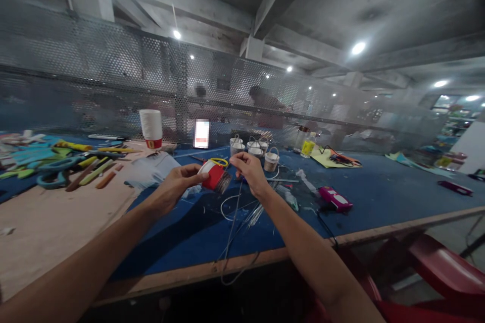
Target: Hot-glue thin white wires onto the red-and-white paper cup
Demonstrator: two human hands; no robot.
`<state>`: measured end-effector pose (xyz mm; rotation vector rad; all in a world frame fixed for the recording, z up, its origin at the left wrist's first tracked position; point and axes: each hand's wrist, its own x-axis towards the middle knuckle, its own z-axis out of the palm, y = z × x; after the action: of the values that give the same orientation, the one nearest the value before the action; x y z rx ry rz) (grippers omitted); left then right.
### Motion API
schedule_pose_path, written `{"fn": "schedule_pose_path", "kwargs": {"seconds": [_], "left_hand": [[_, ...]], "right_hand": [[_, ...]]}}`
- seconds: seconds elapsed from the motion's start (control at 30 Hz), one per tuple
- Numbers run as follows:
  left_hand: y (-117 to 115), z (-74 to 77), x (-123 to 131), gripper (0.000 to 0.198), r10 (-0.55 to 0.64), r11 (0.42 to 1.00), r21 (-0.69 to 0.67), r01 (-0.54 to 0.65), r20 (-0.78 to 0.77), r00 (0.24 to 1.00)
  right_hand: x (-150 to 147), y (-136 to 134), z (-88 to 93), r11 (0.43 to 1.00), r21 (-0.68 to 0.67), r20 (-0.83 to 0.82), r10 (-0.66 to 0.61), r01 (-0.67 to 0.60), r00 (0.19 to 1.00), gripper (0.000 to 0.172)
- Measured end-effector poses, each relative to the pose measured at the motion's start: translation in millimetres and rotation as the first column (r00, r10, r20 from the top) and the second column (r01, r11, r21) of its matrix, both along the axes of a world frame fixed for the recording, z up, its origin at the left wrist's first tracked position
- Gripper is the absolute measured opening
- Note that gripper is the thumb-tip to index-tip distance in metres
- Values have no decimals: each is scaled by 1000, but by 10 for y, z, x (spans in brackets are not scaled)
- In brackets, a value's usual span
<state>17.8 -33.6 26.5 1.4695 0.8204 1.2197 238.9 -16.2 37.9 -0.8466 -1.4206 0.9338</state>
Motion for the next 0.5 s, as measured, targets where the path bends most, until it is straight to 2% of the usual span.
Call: {"fn": "schedule_pose_path", "kwargs": {"seconds": [0.2, 0.5], "left_hand": [[-11, 11, 2, 15, -18, 1000, 8, 18, 29, 999], [-43, 42, 12, 19, -11, 1000, 5, 11, 40, 999]], "right_hand": [[12, 25, 1, 998, -45, 62, -47, 49, 997, 31], [-3, 1, 9, 990, -124, 107, -54, 67, 993, 22]]}}
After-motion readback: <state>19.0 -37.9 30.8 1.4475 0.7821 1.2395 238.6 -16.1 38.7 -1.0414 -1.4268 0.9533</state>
